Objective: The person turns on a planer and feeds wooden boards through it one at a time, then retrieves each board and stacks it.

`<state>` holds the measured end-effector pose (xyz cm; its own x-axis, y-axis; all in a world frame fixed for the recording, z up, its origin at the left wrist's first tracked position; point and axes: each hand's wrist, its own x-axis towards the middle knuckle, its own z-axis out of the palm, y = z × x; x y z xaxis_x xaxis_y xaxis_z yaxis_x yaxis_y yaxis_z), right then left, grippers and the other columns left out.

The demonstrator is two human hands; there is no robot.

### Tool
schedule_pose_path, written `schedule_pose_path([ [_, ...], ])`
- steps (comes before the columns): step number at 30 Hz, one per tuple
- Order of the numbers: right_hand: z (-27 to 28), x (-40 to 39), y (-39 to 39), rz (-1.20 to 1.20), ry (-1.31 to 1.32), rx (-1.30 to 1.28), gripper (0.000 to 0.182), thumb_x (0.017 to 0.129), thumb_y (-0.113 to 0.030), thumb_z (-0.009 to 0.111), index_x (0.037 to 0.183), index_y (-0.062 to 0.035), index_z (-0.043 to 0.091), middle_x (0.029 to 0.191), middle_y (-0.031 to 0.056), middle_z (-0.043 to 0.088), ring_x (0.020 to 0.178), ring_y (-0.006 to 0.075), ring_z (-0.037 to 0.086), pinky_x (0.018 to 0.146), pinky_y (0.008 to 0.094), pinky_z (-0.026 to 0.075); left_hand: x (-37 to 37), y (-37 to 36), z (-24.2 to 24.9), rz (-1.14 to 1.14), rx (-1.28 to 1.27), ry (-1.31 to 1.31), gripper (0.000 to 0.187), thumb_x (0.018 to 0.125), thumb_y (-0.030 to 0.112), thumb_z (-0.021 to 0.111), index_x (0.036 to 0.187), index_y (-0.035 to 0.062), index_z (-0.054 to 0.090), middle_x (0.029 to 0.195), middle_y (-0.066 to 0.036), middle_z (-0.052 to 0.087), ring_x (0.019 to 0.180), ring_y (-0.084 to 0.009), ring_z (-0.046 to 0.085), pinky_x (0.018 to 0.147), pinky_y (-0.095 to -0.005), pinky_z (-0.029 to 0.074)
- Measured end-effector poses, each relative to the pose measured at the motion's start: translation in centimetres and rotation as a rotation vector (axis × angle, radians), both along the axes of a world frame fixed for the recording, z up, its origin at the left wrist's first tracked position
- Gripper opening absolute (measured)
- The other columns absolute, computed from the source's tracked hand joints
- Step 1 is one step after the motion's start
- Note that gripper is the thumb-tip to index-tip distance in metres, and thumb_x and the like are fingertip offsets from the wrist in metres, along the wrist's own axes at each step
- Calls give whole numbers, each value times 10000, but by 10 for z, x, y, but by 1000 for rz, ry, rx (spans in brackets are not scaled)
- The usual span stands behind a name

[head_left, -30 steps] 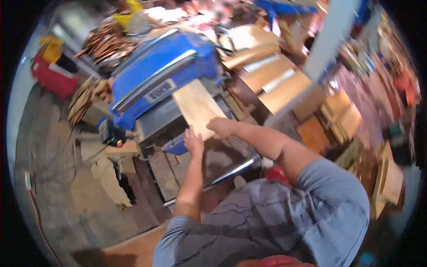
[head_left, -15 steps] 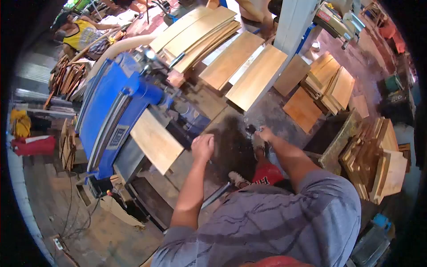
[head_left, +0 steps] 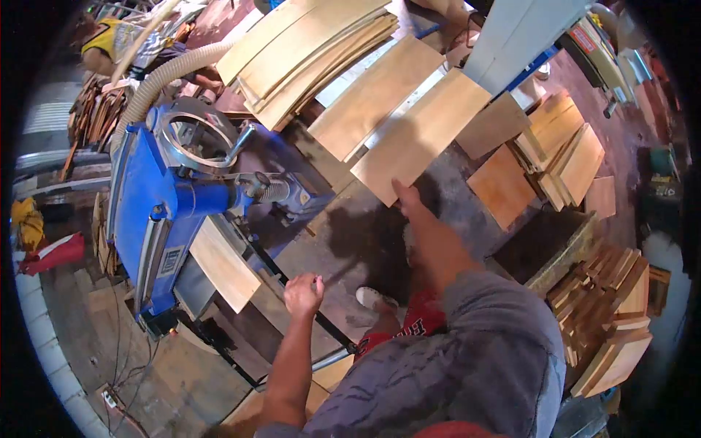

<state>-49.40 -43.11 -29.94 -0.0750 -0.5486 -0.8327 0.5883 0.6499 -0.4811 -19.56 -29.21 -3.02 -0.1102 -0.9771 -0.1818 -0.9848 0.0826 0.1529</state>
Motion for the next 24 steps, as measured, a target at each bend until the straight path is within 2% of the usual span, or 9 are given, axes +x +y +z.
schedule_pose_path([
  [3,44,-11,26,18,-68,-390,483,924,-262,654,1309,-23,488,1174,99,603,1056,238,613,864,418,528,4,2,-6,14,36,-24,154,798,256,691,807,103,679,806,-111,673,817,-301,642,764,-422,481],
  [9,159,-75,131,276,-196,-369,478,920,-207,624,1314,24,483,1188,118,608,1056,227,605,910,384,492,-2,4,5,34,60,-11,200,818,296,683,850,99,702,850,-127,690,820,-333,645,793,-424,492],
  [11,194,-99,159,700,218,-416,450,912,-198,626,1280,35,513,1184,127,625,1055,218,611,922,365,487,-27,-9,25,346,137,225,226,864,295,677,917,78,708,875,-109,707,842,-292,676,834,-382,503],
  [13,238,-105,180,782,206,-478,442,909,-201,629,1271,30,525,1181,123,633,1056,205,613,918,358,488,-28,-15,-19,386,116,769,283,927,280,647,1102,58,665,1021,-109,698,987,-218,664,916,-340,486],
  [15,257,-107,182,875,198,-552,435,905,-203,633,1263,25,538,1178,119,640,1058,192,614,914,350,489,-80,-29,2,340,97,1094,361,971,255,607,1259,40,570,1167,-119,635,1121,-178,589,964,-324,458],
  [16,263,-107,181,963,244,-680,418,903,-208,638,1245,16,557,1153,110,651,1049,175,613,899,343,494,-111,-35,35,368,79,1243,366,987,206,559,1276,-15,522,1212,-96,604,1083,-171,578,952,-331,450],
  [17,269,-105,180,1054,284,-813,401,901,-213,643,1228,8,576,1128,100,662,1040,159,612,884,336,500,-120,-38,8,496,78,1378,339,986,190,561,1254,-16,541,1177,-85,622,1039,-159,582,934,-328,461],
  [20,332,-79,152,1133,205,-734,353,901,-195,634,1176,21,587,1056,117,682,945,174,631,859,361,513,-129,-43,62,639,-137,1475,330,1002,214,531,1232,-21,555,1123,-73,641,985,-150,595,892,-319,478],
  [24,331,-32,148,1137,214,-840,335,917,-207,610,1164,18,593,1027,115,686,941,191,633,850,370,515,-83,-30,94,775,-375,1267,361,985,265,587,1139,-62,610,1033,-69,671,931,-134,582,833,-308,474],
])
